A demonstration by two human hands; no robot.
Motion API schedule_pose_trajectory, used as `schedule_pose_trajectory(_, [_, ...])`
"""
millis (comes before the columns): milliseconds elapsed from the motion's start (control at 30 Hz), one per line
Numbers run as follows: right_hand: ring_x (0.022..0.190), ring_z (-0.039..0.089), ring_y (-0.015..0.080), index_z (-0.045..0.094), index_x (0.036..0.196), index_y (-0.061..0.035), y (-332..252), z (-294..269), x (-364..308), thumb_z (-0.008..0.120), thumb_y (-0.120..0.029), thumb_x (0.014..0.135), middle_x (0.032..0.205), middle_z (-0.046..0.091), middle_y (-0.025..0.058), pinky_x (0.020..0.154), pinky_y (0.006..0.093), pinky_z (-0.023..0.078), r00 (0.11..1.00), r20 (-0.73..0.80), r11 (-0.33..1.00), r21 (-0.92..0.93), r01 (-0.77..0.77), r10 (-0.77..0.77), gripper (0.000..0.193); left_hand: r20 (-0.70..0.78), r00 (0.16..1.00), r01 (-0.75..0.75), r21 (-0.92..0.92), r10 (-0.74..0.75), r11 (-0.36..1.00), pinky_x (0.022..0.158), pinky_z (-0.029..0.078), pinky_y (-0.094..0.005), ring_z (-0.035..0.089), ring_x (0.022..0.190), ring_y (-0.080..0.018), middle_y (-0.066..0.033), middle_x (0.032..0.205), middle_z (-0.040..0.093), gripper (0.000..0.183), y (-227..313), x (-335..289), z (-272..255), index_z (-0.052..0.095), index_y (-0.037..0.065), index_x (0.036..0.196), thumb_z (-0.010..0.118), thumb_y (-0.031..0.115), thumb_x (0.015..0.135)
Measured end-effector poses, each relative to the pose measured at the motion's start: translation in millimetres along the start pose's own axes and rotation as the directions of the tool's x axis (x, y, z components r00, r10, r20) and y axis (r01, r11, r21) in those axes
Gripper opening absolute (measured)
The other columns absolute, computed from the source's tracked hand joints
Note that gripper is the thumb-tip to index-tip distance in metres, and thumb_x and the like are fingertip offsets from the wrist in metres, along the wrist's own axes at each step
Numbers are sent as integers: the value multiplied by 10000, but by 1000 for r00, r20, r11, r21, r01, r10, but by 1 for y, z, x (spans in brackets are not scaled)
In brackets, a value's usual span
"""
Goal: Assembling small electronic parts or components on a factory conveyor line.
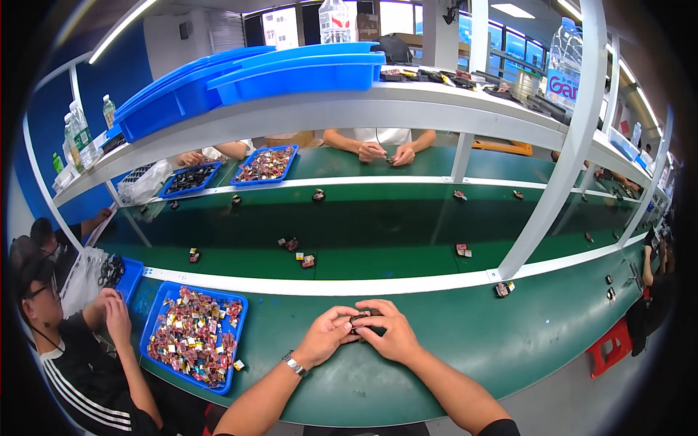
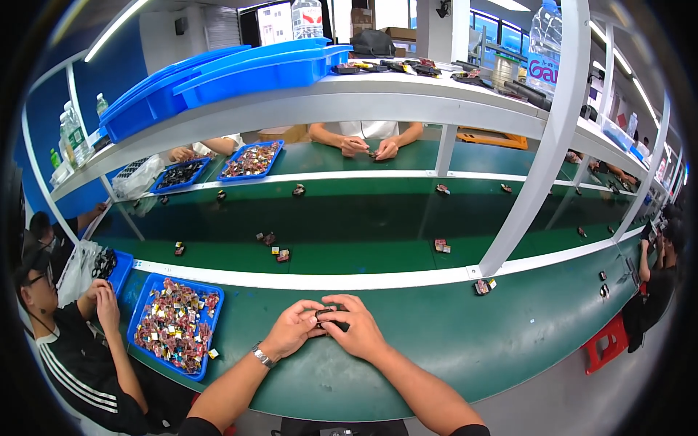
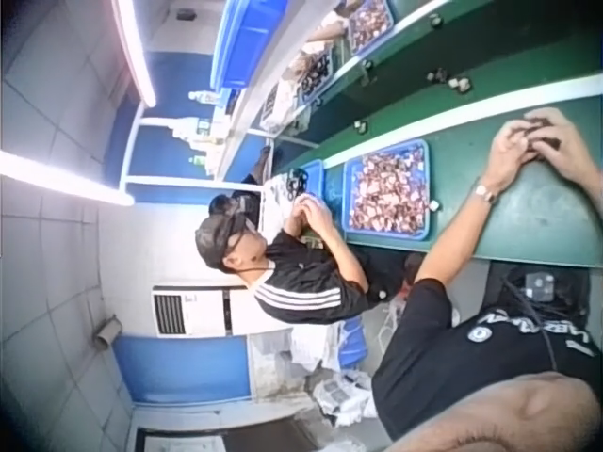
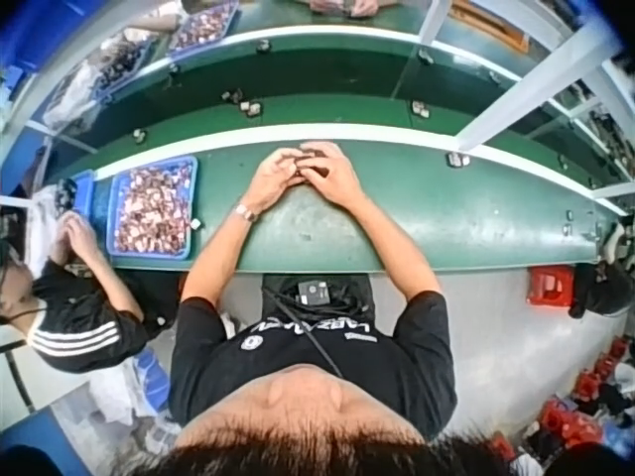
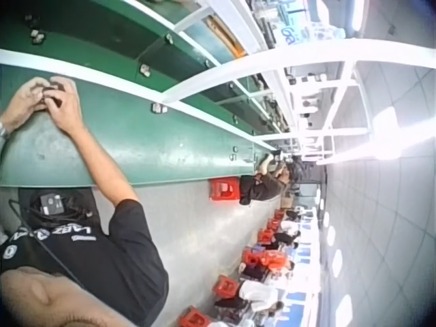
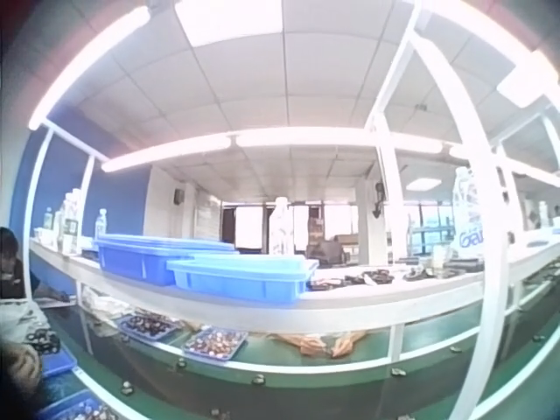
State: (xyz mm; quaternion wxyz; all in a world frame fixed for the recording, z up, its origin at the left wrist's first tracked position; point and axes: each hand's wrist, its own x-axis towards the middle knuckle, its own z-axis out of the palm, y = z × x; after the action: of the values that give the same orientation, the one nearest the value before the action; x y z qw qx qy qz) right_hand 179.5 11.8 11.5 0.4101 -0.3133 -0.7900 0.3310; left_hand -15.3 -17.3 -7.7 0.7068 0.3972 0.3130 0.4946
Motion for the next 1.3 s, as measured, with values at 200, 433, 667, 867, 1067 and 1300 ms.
schedule_pose_trajectory(200, [1286, 479, 303, 751, 1027, -119, -3, -4, 1, 709, -73, 818, 1365, 564, 77, 1053, 409, 423, 999, 42, 999, 39, 19, -21, 217, 34, 999, -24, -8, 25, 1000, 974, 531, -381, 607, 1155, -224, -171, 1360, 538, 252, -3, -2, 0, 506, 35, 1225, 561, 109, 991])
schedule_pose_trajectory(433, [1275, 486, 307, 720, 1042, -102, -6, -3, 2, 693, -69, 829, 1339, 569, 83, 1042, 411, 430, 998, 54, 999, 8, 33, -33, 218, -9, 1000, -13, -16, 13, 1000, 974, 528, -384, 607, 1151, -217, -160, 1321, 567, 248, -2, 0, 0, 497, 35, 1230, 546, 92, 993])
schedule_pose_trajectory(667, [950, 605, 254, 688, 928, -76, -12, 0, 4, 713, -12, 756, 1045, 623, 60, 751, 351, 531, 955, -137, 937, -274, 219, -263, 185, -17, 1000, -10, -40, 9, 999, 979, 514, -382, 605, 1130, -203, -119, 1241, 604, 277, 4, -1, 7, 467, 44, 1268, 526, 95, 1002])
schedule_pose_trajectory(867, [896, 607, 241, 677, 932, -75, -18, 0, 5, 722, -12, 725, 993, 610, 48, 706, 348, 537, 953, -126, 919, -324, 224, -277, 221, -45, 999, 2, -46, -4, 999, 971, 511, -374, 596, 1133, -191, -110, 1235, 611, 280, 0, -1, 3, 469, 47, 1269, 530, 94, 1000])
schedule_pose_trajectory(1067, [886, 600, 244, 667, 941, -55, -17, 6, 4, 728, -17, 719, 966, 605, 63, 725, 340, 531, 946, -98, 871, -428, 240, -309, 234, -25, 1000, 0, -44, -1, 999, 971, 508, -369, 600, 1124, -185, -98, 1231, 614, 277, -1, 0, 2, 472, 48, 1271, 522, 89, 1002])
schedule_pose_trajectory(1300, [896, 593, 253, 643, 926, -43, -16, 7, 3, 705, -27, 736, 970, 592, 72, 740, 348, 531, 936, -96, 839, -482, 253, -338, 201, -45, 999, 14, -38, -16, 999, 974, 509, -364, 608, 1109, -180, -92, 1215, 621, 271, -1, -1, 5, 476, 46, 1268, 518, 82, 1002])
